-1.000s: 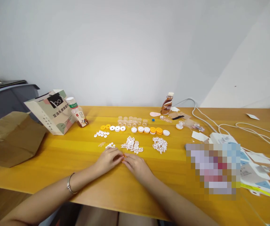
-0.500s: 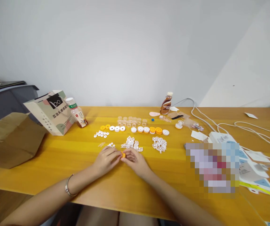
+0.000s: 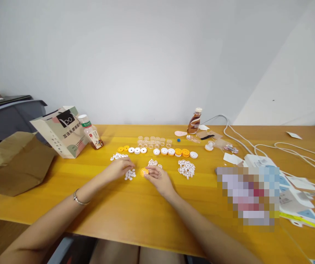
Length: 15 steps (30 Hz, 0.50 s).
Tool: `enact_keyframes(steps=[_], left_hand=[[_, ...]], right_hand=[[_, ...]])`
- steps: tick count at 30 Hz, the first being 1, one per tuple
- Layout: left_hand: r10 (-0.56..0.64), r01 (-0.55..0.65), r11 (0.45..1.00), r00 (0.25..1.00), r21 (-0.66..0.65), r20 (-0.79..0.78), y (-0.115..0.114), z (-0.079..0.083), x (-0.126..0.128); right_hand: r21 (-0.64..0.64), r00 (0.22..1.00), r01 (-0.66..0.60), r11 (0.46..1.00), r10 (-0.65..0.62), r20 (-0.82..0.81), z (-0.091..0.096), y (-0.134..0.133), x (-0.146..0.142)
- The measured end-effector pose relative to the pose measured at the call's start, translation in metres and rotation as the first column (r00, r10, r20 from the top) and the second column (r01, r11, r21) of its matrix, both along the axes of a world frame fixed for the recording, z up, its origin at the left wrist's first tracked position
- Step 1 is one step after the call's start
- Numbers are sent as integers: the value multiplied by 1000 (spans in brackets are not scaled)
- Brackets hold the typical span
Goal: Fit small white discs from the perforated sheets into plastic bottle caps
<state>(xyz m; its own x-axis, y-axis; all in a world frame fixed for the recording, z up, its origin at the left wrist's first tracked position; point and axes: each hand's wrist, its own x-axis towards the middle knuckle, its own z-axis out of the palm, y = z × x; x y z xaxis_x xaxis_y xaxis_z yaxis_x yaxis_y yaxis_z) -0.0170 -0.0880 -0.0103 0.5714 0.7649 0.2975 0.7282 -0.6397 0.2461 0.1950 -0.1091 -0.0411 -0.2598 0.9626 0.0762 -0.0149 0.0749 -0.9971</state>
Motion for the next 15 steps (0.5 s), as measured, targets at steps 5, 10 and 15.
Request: enact_keyframes(steps=[5,10,15], left_hand=[[-101,94,993,988,-64,-119,15,-6,-1],[-106,98,993,985,-63,-137,20,-8,2],[-54,55,998,982,-2,-182,18,-7,4]], right_hand=[[8,1000,-8,1000,8,-7,-3,-2,4],[42,1000,18,999,-19,17,-2,-1,7],[38,1000,18,999,-19,13,0,-1,8]])
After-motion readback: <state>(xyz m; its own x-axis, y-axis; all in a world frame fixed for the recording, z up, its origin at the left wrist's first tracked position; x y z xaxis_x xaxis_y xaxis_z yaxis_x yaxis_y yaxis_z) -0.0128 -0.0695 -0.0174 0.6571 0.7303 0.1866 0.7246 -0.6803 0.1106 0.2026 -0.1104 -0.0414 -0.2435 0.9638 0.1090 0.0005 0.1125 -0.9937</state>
